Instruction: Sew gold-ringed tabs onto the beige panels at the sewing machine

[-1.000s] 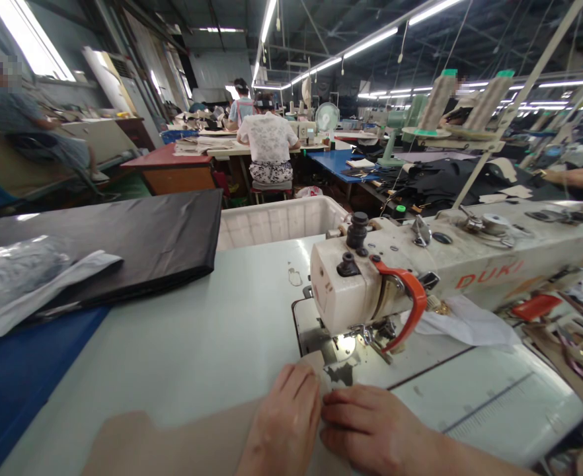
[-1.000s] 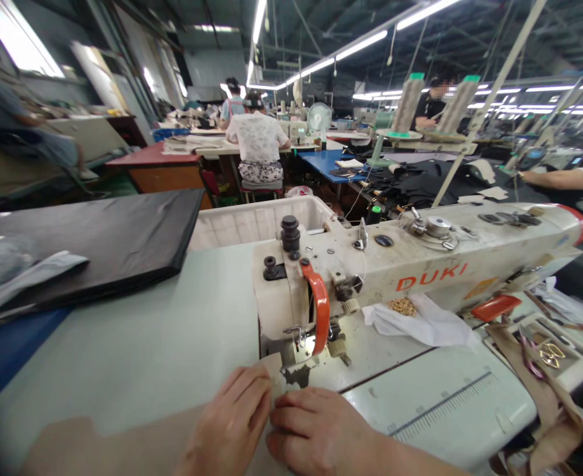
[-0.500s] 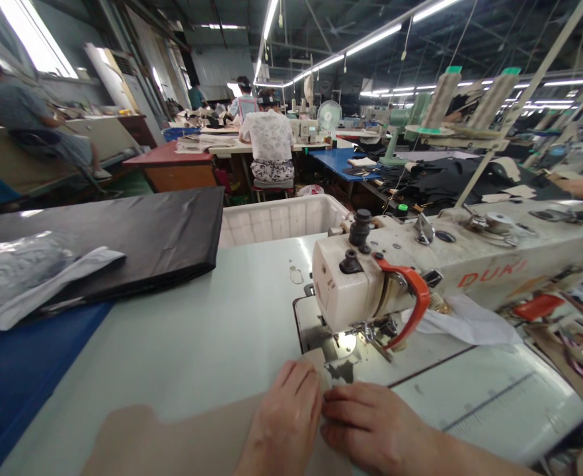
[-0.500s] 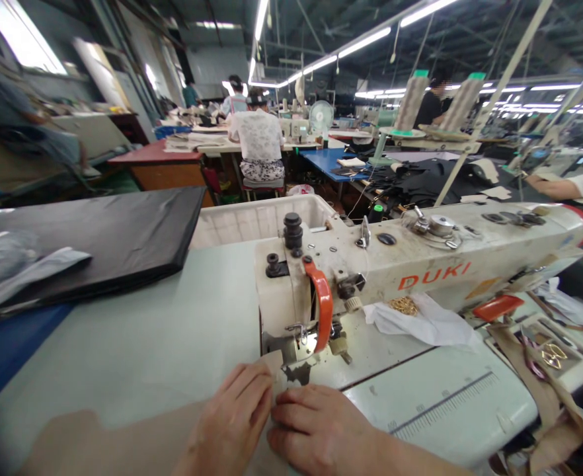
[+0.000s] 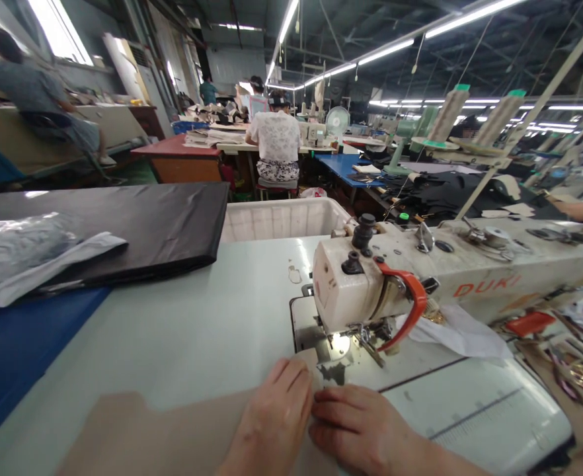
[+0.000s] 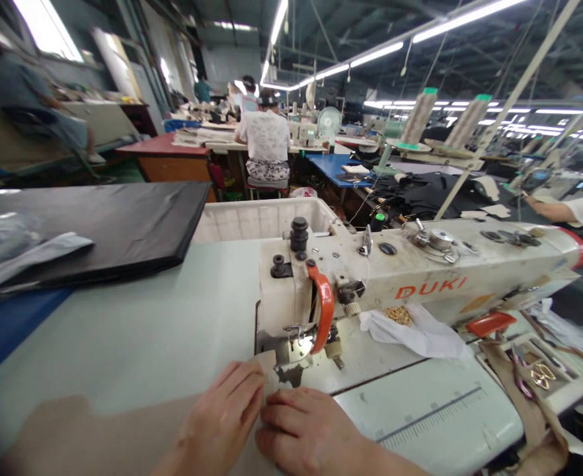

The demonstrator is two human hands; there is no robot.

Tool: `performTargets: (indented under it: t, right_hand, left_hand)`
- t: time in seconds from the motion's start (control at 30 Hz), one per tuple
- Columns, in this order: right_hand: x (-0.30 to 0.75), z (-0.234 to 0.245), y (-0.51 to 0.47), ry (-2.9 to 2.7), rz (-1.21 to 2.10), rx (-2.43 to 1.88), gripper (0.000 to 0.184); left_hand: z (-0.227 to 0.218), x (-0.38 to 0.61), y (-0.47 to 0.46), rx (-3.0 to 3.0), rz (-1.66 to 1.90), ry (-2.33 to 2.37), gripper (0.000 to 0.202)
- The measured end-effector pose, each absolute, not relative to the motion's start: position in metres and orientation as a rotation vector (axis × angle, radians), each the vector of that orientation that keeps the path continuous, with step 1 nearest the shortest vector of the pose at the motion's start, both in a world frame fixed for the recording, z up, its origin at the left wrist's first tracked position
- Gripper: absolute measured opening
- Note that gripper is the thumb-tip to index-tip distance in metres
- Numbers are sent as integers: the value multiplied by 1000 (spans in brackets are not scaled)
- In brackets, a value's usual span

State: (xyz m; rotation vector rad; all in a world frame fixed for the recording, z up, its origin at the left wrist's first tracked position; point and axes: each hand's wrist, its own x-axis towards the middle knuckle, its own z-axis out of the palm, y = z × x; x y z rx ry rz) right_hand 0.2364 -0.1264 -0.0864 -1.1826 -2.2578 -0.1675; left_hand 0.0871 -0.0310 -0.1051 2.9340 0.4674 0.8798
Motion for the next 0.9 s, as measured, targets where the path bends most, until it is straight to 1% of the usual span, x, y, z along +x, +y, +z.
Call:
performTargets:
  t: [0.23, 0.37, 0.9]
  right_hand:
    - [237, -83, -130, -2323, -104, -1231, 15]
    - [237, -81, -132, -2318, -61, -1235, 16]
    - [237, -77, -132, -2294, -84, -1219, 18]
  left_hand:
    - [-107, 87, -32, 2918, 815, 489, 21]
    - [-104, 87, -32, 2961, 807, 479, 23]
    - [-97, 88, -35, 2924, 765, 527, 24]
